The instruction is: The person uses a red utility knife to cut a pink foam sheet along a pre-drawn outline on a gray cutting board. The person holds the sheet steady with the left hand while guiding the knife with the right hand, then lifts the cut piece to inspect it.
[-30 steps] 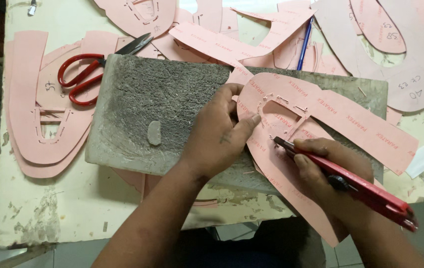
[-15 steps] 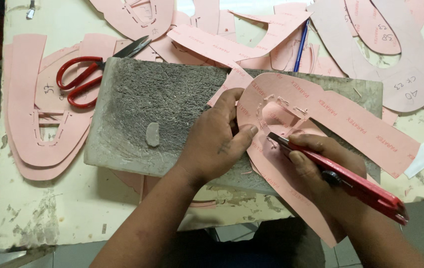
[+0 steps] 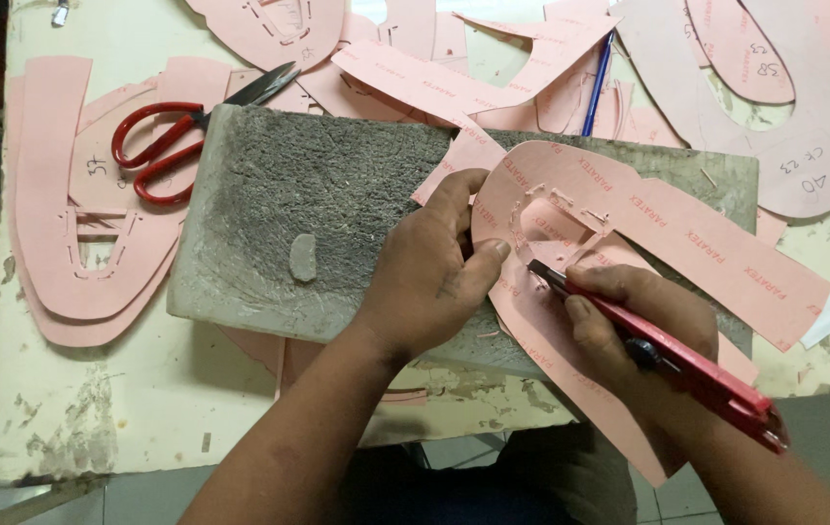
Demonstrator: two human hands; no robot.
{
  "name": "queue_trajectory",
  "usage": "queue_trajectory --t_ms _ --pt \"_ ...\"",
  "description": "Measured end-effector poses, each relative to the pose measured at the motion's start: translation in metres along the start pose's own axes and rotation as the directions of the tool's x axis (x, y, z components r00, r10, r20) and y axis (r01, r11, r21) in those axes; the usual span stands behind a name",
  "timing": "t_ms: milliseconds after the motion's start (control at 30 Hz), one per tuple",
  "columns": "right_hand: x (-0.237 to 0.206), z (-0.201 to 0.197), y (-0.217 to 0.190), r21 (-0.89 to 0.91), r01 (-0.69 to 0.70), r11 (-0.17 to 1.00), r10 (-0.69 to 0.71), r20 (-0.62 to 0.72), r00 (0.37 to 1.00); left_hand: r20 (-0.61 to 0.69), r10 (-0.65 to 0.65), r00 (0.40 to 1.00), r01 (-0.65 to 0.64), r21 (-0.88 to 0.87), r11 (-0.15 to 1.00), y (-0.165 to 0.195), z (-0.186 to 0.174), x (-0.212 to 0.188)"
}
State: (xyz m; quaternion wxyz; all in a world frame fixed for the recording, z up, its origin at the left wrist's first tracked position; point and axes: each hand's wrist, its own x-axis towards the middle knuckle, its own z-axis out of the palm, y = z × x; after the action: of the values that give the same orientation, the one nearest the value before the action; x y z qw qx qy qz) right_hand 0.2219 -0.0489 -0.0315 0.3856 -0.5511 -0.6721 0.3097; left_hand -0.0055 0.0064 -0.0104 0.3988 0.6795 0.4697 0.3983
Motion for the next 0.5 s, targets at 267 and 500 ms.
queue_trajectory --t_ms 267,500 --pt "-0.0009 -0.0012 0.0005 0.055 0.117 0.992 -0.117 0.0 0.993 0.071 -0.096 0.993 0.106 -0.148 0.983 0.0015 -0.0002 0.0048" --pt "0.0004 0.0003 0.0 0.03 0.202 0.979 -0.202 -0.013 0.979 0.062 -0.1 0.993 0.103 -0.054 0.993 0.0039 -0.0028 0.0037"
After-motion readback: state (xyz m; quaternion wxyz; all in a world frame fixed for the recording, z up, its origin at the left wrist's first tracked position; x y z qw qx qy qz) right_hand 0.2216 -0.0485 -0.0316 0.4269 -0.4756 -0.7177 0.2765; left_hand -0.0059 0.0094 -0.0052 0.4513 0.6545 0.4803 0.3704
